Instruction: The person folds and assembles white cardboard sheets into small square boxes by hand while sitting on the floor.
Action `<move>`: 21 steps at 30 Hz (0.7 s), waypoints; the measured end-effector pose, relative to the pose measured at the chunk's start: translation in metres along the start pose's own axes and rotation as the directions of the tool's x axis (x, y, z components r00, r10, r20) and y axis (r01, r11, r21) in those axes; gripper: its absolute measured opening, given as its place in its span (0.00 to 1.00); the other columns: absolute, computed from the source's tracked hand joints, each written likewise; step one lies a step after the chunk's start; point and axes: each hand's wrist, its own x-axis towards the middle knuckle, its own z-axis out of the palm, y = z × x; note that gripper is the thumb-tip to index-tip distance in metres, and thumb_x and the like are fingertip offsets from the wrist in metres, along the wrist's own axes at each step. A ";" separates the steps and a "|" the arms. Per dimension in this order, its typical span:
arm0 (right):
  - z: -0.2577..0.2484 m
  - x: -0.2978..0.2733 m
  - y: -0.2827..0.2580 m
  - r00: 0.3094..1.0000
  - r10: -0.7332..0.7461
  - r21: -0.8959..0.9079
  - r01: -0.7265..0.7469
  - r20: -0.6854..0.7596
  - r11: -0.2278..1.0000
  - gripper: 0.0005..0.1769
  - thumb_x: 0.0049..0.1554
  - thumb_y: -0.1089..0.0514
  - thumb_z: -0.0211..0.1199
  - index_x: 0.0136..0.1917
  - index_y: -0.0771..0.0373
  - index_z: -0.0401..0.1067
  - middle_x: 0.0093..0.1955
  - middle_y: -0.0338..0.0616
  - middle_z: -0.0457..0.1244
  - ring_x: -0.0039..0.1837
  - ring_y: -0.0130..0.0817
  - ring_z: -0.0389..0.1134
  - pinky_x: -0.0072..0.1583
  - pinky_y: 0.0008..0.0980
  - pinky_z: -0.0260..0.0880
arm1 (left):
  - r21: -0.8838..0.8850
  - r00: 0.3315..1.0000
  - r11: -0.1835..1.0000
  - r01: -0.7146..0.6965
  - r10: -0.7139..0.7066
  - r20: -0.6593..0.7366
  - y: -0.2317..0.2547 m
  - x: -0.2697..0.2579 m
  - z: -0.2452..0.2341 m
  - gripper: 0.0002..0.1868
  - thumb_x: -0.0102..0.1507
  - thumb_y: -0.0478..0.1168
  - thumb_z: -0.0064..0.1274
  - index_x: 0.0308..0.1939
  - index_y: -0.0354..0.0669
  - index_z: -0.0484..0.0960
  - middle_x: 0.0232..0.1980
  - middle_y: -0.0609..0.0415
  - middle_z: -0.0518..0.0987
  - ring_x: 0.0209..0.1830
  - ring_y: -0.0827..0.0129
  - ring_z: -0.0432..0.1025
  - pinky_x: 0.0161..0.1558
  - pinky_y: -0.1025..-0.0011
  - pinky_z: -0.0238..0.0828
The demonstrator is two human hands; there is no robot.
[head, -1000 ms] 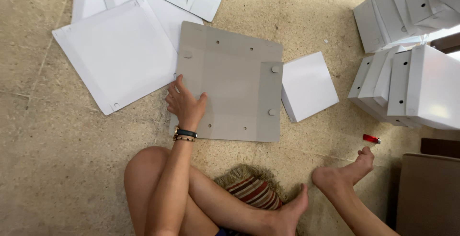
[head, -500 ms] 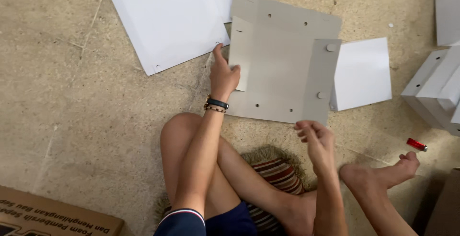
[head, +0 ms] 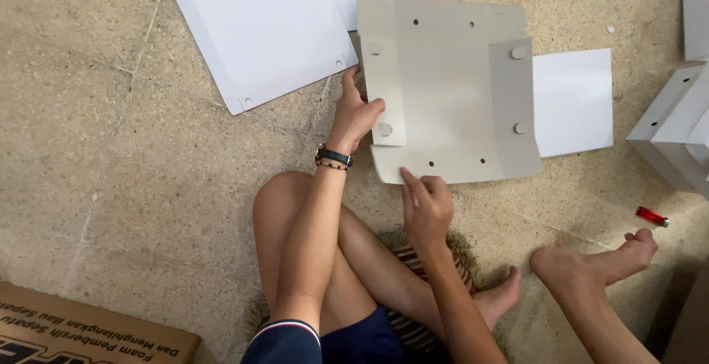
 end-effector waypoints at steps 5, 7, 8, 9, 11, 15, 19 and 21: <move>-0.032 0.010 -0.005 0.956 0.292 0.273 -0.274 -0.027 0.922 0.06 0.54 0.64 0.59 0.45 0.57 0.75 0.42 0.41 0.57 0.36 0.28 0.58 0.38 0.22 0.60 | 0.049 0.978 0.982 -0.185 0.178 0.109 0.015 -0.018 -0.004 0.44 0.48 0.32 0.46 0.66 0.42 0.44 0.53 0.28 0.63 0.51 0.39 0.63 0.46 0.48 0.61; -0.038 0.013 0.001 0.941 0.338 0.333 -0.313 -0.020 0.890 0.06 0.54 0.63 0.59 0.45 0.57 0.75 0.44 0.41 0.58 0.36 0.27 0.60 0.38 0.22 0.61 | 0.085 0.966 0.967 -0.240 0.229 0.119 0.018 -0.017 -0.002 0.47 0.46 0.31 0.46 0.67 0.42 0.42 0.63 0.24 0.54 0.60 0.31 0.56 0.55 0.41 0.55; -0.041 0.013 0.004 0.918 0.396 0.369 -0.364 -0.010 0.855 0.04 0.55 0.61 0.59 0.39 0.59 0.74 0.39 0.39 0.59 0.35 0.26 0.61 0.37 0.22 0.61 | 0.085 0.965 0.966 -0.242 0.231 0.123 0.015 -0.015 -0.001 0.47 0.46 0.31 0.45 0.67 0.46 0.41 0.63 0.25 0.55 0.61 0.31 0.55 0.57 0.43 0.54; -0.043 0.013 0.007 0.894 0.449 0.404 -0.412 0.004 0.817 0.11 0.56 0.58 0.59 0.33 0.61 0.73 0.35 0.37 0.59 0.33 0.26 0.62 0.36 0.22 0.60 | 0.083 0.965 0.966 -0.243 0.232 0.123 0.012 -0.012 0.000 0.47 0.47 0.30 0.44 0.67 0.51 0.41 0.63 0.26 0.56 0.62 0.32 0.54 0.60 0.45 0.53; -0.042 0.013 0.020 0.880 0.475 0.430 -0.420 -0.022 0.799 0.10 0.57 0.58 0.58 0.35 0.62 0.73 0.31 0.39 0.59 0.32 0.26 0.61 0.36 0.22 0.60 | 0.149 0.952 0.946 -0.289 0.267 0.151 0.000 -0.003 0.002 0.47 0.46 0.31 0.46 0.67 0.52 0.43 0.64 0.27 0.54 0.64 0.34 0.51 0.62 0.46 0.50; -0.050 0.022 0.033 0.938 0.318 0.217 -0.284 -0.138 0.934 0.07 0.55 0.61 0.63 0.37 0.66 0.73 0.29 0.47 0.60 0.30 0.35 0.62 0.33 0.27 0.58 | 0.698 0.857 0.549 -0.459 0.482 0.185 -0.007 -0.001 0.012 0.46 0.48 0.51 0.64 0.67 0.60 0.56 0.66 0.44 0.49 0.63 0.36 0.46 0.55 0.37 0.46; -0.061 0.035 0.030 0.965 0.257 0.111 -0.251 -0.047 0.962 0.05 0.54 0.62 0.63 0.37 0.66 0.74 0.28 0.44 0.60 0.27 0.29 0.58 0.31 0.23 0.56 | 0.675 0.705 0.353 -0.648 0.613 0.357 -0.017 0.000 0.028 0.33 0.55 0.66 0.48 0.61 0.63 0.66 0.68 0.55 0.50 0.63 0.47 0.46 0.56 0.41 0.43; -0.063 0.038 0.031 0.983 0.179 0.020 -0.178 -0.032 0.984 0.07 0.55 0.61 0.62 0.37 0.66 0.73 0.27 0.43 0.59 0.28 0.33 0.58 0.32 0.26 0.57 | 0.628 0.741 0.426 -0.652 0.535 0.406 -0.030 0.009 0.029 0.31 0.52 0.68 0.49 0.56 0.69 0.68 0.64 0.63 0.55 0.60 0.53 0.50 0.54 0.46 0.50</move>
